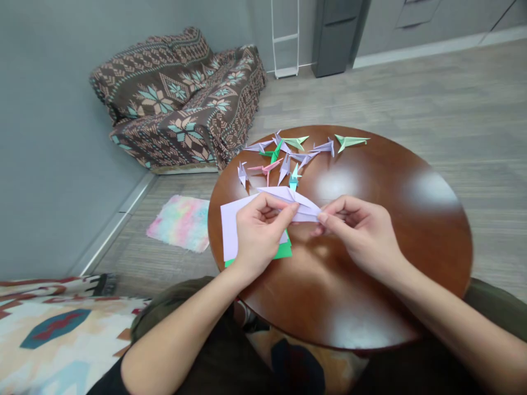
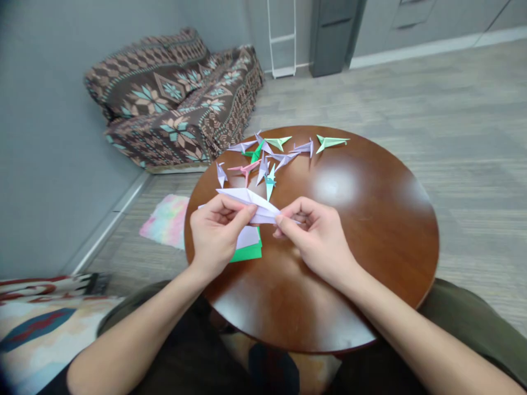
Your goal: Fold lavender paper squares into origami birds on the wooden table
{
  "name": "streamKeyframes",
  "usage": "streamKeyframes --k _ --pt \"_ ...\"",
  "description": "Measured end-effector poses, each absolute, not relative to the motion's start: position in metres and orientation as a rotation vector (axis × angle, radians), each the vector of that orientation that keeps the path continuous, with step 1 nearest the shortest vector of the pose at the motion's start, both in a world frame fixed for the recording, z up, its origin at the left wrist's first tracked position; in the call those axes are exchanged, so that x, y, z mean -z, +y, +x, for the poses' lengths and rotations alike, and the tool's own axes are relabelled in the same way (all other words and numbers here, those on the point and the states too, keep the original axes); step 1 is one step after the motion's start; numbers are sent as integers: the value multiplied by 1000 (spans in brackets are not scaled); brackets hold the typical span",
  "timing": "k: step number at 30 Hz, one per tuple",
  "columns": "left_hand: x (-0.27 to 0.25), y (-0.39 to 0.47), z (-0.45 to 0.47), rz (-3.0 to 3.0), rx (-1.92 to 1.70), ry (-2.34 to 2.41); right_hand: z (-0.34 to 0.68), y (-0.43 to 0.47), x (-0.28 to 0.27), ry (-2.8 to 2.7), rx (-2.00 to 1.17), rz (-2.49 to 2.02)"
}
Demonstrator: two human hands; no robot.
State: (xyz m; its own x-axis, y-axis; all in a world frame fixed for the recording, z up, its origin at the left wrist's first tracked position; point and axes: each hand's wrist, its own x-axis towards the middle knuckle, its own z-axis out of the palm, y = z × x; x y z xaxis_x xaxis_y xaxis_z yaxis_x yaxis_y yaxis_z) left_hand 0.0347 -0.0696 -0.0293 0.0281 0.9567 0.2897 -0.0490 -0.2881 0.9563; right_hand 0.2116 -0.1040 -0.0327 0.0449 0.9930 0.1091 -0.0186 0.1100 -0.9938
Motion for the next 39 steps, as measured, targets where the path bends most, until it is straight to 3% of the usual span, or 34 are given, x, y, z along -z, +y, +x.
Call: streamKeyframes --k 7,16,39 --pt "32 -69 32 1570 -1456 957 209 -104 37 -1159 -1155 -1099" --pt "26 -73 30 1725 -1307 961 211 -108 40 -1418 -853 -1071" --pt "26 -72 33 1595 -1472 989 207 -105 39 -1005 -1202 -950"
